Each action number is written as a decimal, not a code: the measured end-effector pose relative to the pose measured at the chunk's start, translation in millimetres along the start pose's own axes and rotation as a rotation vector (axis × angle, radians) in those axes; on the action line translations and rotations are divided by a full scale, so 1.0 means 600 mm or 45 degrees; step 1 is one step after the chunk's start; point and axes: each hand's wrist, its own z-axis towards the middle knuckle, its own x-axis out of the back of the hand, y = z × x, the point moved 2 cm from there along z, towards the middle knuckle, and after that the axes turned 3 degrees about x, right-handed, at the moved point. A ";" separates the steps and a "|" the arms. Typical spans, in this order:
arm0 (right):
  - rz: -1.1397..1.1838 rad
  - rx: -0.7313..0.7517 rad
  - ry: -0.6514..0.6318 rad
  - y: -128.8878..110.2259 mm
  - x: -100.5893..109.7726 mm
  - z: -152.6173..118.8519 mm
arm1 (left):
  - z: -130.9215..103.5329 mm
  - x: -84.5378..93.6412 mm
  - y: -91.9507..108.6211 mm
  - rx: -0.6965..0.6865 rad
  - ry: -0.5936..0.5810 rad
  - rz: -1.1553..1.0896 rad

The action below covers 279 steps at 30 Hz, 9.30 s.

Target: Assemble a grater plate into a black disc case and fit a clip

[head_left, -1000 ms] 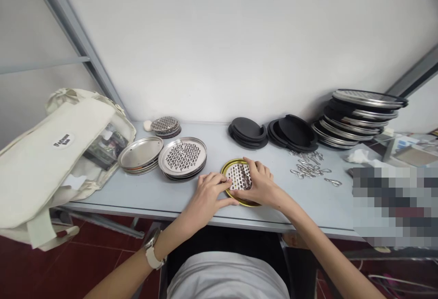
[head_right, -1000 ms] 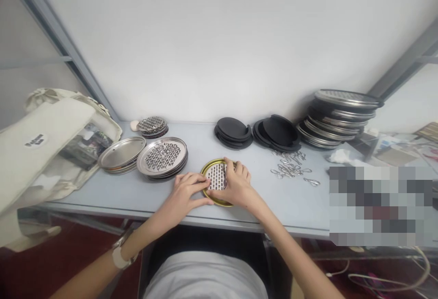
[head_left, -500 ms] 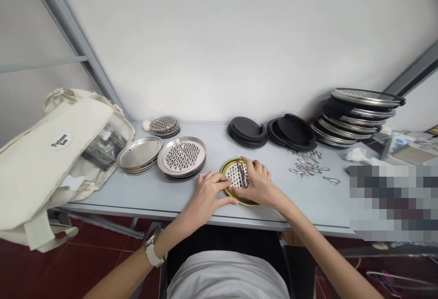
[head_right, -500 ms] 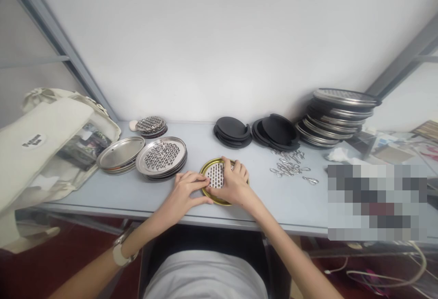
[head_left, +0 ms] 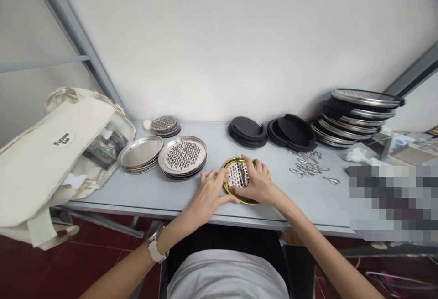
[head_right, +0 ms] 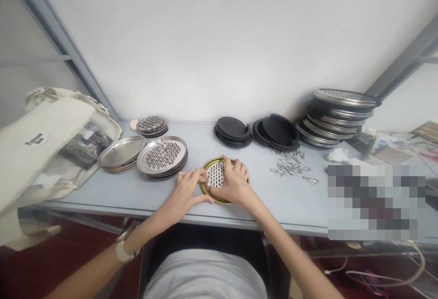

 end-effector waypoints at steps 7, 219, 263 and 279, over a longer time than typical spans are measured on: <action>0.014 0.022 -0.056 0.003 0.003 0.000 | -0.001 0.001 0.000 -0.002 0.005 -0.048; 0.218 0.669 0.293 0.057 0.010 -0.032 | -0.002 0.000 -0.001 -0.251 0.153 0.244; 0.638 0.403 0.636 0.083 0.029 -0.025 | 0.006 -0.003 0.002 -0.333 -0.005 0.325; 0.154 0.187 -0.100 0.051 0.025 -0.007 | 0.006 -0.003 -0.002 -0.336 -0.020 0.297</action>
